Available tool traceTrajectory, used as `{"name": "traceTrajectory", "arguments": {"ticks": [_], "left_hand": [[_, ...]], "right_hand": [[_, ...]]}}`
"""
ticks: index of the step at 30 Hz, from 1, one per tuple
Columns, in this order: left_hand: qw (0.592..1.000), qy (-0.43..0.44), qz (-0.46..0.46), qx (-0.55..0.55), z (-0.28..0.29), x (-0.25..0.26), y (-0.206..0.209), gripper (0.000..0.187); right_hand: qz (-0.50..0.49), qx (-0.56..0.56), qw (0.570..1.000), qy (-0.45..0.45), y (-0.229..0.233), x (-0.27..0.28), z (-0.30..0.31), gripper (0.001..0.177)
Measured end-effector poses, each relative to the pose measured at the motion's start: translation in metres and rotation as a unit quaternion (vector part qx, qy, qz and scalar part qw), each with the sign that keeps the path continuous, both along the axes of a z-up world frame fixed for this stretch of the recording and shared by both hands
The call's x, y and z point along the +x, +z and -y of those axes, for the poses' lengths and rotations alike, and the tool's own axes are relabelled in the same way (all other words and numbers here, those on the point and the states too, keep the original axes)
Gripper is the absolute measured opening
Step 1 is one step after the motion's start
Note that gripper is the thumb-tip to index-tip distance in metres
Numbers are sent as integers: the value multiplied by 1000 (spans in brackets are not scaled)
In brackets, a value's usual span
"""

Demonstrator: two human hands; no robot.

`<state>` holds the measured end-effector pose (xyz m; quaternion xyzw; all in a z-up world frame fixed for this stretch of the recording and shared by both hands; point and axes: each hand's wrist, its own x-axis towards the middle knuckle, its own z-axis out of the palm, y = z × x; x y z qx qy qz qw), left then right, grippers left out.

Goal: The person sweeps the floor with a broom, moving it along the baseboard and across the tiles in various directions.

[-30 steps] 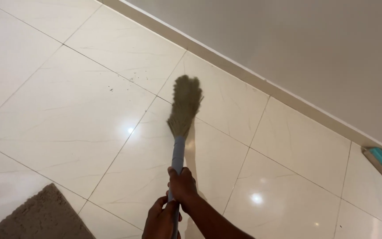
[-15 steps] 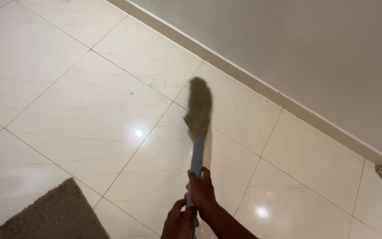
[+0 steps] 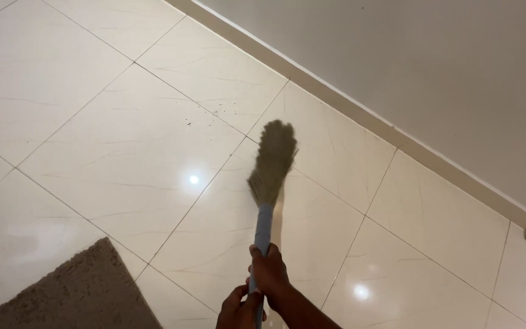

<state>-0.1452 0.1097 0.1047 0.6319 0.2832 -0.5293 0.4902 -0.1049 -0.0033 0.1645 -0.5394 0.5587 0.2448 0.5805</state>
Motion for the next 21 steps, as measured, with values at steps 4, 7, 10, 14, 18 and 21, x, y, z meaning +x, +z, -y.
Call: {"name": "traceTrajectory", "arguments": {"ticks": [4, 7, 10, 14, 18, 21], "left_hand": [[998, 45, 43, -21, -3, 4, 4, 48], [997, 46, 52, -17, -3, 11, 24, 47], [996, 17, 80, -32, -3, 13, 43, 47], [998, -12, 64, -15, -9, -2, 17, 48], [792, -194, 565, -125, -53, -84, -192, 36], [834, -151, 519, -111, -60, -80, -193, 38]], "right_hand": [[46, -15, 998, 32, 3, 12, -2, 50], [52, -20, 998, 29, 23, 21, -5, 54], [71, -35, 996, 40, 31, 20, -6, 62], [48, -51, 997, 13, 36, 11, -13, 62], [27, -48, 998, 4, 30, -8, -25, 60], [9, -38, 999, 2, 1, -24, -39, 58]]}}
